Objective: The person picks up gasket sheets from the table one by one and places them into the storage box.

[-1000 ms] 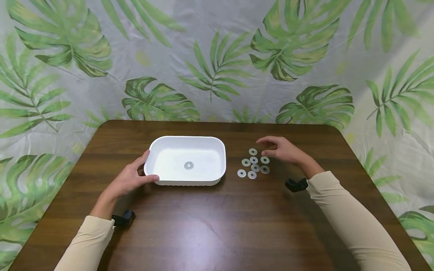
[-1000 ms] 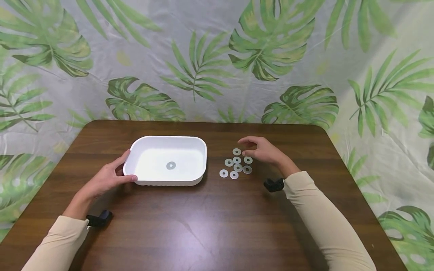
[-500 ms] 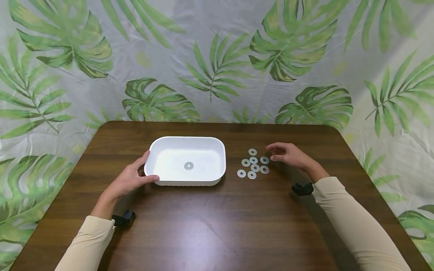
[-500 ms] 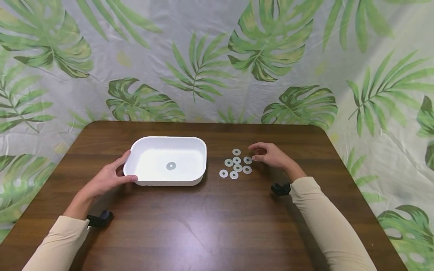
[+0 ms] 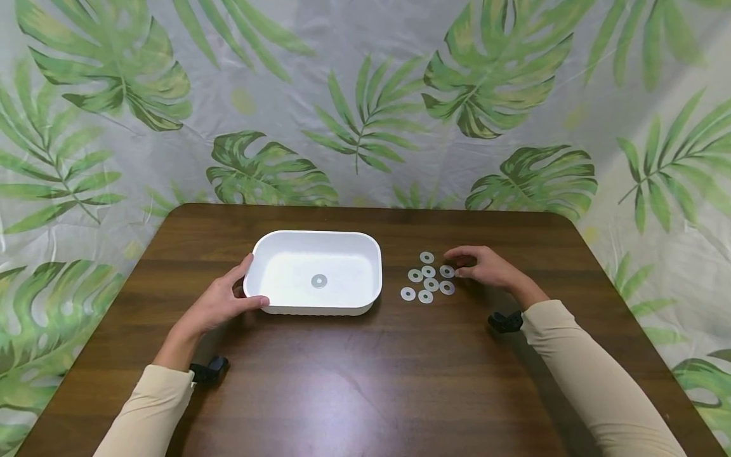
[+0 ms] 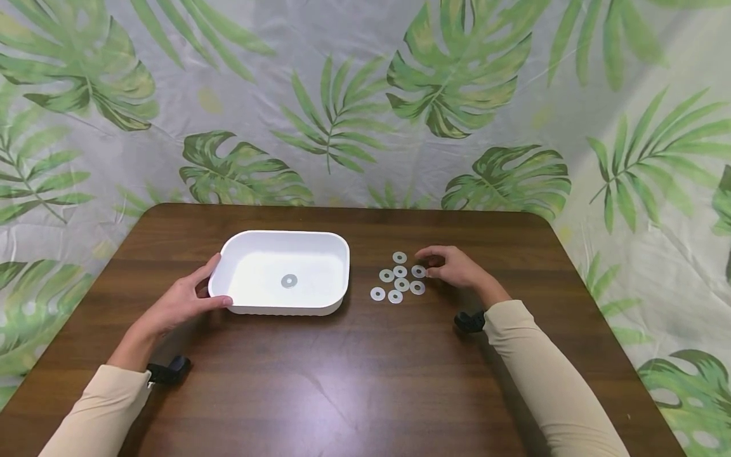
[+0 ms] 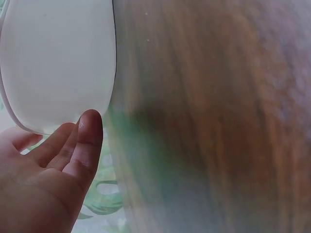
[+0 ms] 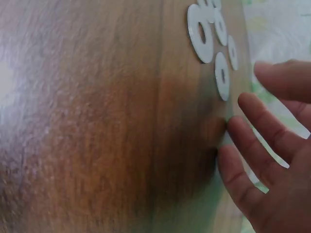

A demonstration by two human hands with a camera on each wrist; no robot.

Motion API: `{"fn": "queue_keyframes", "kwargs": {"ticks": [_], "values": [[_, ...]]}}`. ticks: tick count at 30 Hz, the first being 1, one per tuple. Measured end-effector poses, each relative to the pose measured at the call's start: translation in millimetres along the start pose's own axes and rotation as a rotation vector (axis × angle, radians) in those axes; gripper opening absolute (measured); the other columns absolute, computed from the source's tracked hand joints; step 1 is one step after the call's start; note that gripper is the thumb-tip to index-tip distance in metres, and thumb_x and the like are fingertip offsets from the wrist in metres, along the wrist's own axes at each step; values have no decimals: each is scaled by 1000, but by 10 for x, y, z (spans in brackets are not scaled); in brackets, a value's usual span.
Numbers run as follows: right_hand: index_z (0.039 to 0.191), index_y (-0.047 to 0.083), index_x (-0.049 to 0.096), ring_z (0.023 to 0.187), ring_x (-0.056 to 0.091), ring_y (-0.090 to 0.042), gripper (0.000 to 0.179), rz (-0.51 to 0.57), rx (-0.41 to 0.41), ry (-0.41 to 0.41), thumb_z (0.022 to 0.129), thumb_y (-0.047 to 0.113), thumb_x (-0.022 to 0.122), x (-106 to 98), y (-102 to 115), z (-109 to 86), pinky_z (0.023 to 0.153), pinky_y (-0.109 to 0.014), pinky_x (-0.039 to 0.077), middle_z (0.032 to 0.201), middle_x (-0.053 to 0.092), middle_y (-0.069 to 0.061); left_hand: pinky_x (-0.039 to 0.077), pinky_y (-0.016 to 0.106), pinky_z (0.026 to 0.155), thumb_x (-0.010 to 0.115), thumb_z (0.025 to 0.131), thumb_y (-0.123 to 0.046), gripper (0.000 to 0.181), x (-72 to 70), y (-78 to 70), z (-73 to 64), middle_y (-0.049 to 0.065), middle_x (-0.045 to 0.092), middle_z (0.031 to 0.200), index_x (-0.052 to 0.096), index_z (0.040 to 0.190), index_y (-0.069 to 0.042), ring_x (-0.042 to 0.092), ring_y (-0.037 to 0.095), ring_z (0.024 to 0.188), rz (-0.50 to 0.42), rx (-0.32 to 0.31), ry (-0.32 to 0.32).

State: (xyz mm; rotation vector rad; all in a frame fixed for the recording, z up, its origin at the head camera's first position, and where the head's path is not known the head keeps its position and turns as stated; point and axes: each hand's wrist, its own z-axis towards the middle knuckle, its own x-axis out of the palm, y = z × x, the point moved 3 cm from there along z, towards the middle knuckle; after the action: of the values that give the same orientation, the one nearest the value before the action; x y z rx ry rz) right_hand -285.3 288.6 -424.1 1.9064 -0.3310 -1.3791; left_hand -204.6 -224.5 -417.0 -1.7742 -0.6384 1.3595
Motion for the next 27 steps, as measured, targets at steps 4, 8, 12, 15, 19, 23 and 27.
{"fn": "queue_keyframes", "kwargs": {"ticks": [4,8,12,15,19,23,27], "values": [[132,2,61,119,58,-39,40,-45,-22,-2,92,1,63,19,-7,31,97,-52,46,130,62,-23,44,10,81,78,86,-28,105,1,-11,4,24,18,164,6,160,-7,49,38,134,7,0,-2],[133,2,61,116,58,-39,42,-87,-26,13,91,0,64,33,-36,49,97,-54,46,129,62,-23,44,10,81,78,86,-28,105,8,-18,14,24,17,165,6,160,-8,48,39,134,8,-3,-1],[129,4,65,110,59,-35,40,-172,-47,19,89,3,67,52,-62,79,94,-52,47,122,62,-20,44,11,80,78,86,-29,105,15,-19,17,24,16,165,6,160,-7,48,39,134,12,-13,1],[123,5,69,103,58,-30,34,-257,-75,18,89,7,69,69,-64,115,89,-48,47,113,62,-15,44,10,80,78,86,-28,105,16,-21,14,24,15,165,6,160,-7,48,40,135,10,-16,3],[115,4,70,96,58,-27,26,-316,-105,11,88,8,71,83,-36,164,86,-45,48,107,61,-13,44,9,81,78,87,-29,105,8,-29,5,24,16,164,6,160,-7,48,40,134,11,-19,2],[107,2,66,93,59,-28,21,-303,-117,-9,87,7,72,89,-6,192,84,-46,48,104,62,-15,43,8,81,78,87,-30,105,-5,-37,-9,24,18,164,6,160,-8,48,39,135,37,-29,-1],[105,6,62,86,59,-22,22,-273,-88,-41,86,6,73,96,-25,185,79,-38,48,97,65,-11,42,8,82,78,86,-32,106,-6,-39,-9,24,19,164,6,160,-9,48,38,136,53,-34,3]]}}
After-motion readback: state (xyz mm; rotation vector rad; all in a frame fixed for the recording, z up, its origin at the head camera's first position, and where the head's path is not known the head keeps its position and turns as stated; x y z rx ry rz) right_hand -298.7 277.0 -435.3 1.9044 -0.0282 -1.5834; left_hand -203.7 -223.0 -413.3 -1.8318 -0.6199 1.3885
